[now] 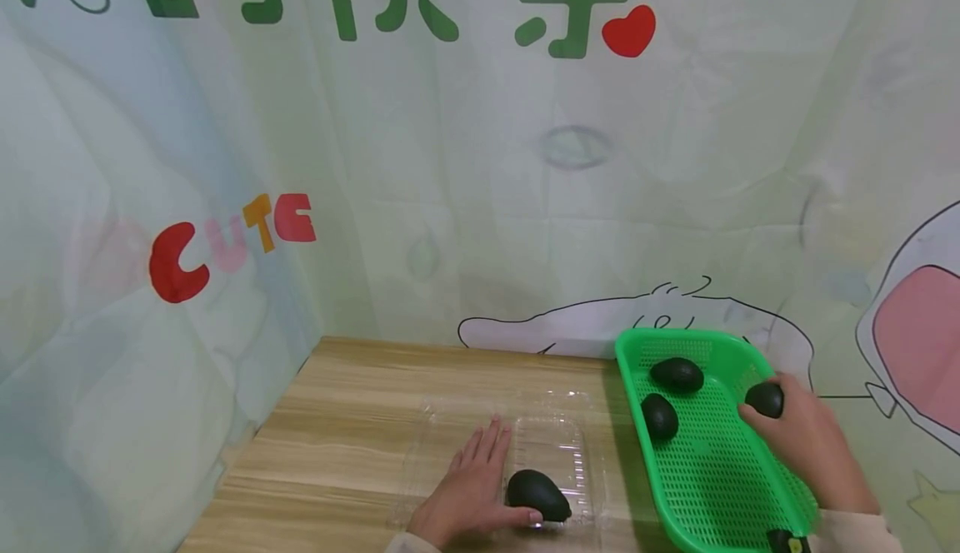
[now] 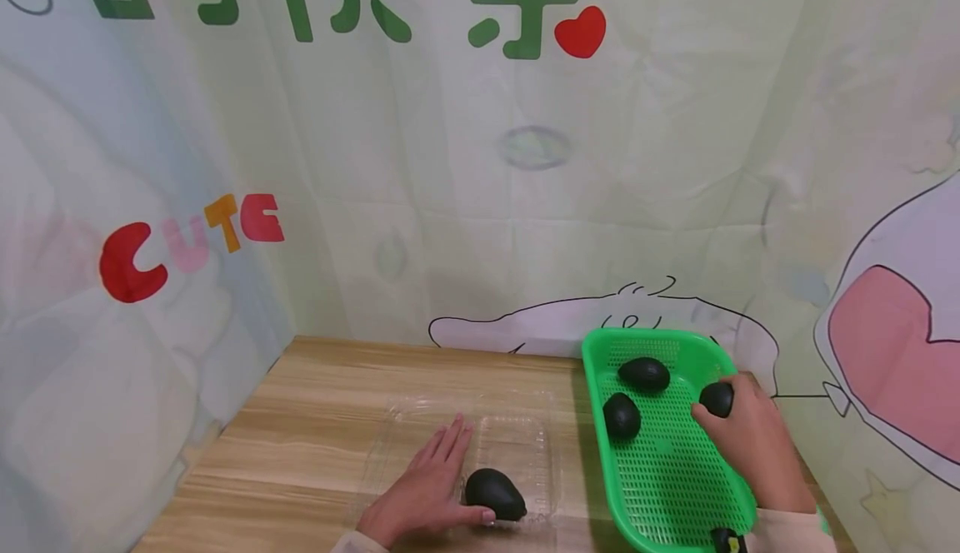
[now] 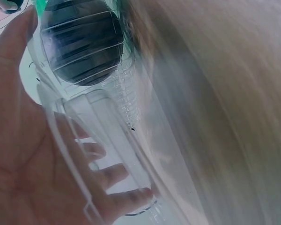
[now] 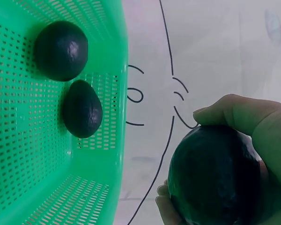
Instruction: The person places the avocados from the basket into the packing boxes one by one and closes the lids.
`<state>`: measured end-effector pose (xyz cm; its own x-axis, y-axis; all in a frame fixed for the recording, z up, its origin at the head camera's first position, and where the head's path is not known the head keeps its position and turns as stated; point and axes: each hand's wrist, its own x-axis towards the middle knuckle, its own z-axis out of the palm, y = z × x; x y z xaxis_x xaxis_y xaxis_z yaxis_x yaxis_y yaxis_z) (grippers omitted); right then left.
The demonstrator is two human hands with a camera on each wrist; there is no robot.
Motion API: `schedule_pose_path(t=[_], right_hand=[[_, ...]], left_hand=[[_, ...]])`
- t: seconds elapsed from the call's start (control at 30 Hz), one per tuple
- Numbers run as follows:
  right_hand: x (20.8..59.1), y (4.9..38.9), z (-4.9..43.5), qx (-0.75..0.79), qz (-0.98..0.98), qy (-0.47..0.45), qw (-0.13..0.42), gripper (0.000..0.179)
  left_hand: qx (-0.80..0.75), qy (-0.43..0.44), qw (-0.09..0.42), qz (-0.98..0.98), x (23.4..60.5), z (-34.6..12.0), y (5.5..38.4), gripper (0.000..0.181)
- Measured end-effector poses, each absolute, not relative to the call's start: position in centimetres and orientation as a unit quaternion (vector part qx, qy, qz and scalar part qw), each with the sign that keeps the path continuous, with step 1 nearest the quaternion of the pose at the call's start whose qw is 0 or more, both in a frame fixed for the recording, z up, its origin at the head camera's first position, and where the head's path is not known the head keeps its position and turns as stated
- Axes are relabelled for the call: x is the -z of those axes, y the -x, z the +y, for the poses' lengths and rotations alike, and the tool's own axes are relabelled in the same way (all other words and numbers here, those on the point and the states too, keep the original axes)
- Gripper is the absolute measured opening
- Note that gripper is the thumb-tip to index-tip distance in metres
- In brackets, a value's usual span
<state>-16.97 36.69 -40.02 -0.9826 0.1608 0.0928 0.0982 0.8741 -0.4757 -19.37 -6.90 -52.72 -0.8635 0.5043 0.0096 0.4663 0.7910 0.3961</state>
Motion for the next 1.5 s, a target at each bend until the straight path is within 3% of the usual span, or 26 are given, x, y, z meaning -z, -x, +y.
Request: schedule_pose_path(t=[0.47, 0.77, 1.5], right_hand=[[41.0, 14.8, 34.6, -0.239, -0.963, 0.066, 0.104, 0.067], [41.9, 14.0, 32.9, -0.26, -0.96, 0.086, 0.059, 0.072], [43.4, 13.1, 27.8, -0.295, -0.95, 0.105, 0.023, 0.071]], left_hand=[[-0.198, -0.257, 0.049, 0.945, 52.6, -7.0, 19.3, 0.127], [-0.202, -0.255, 0.053, 0.944, 52.4, -7.0, 19.3, 0.127], [-0.212, -0.25, 0.059, 0.943, 52.5, -6.9, 19.2, 0.128]])
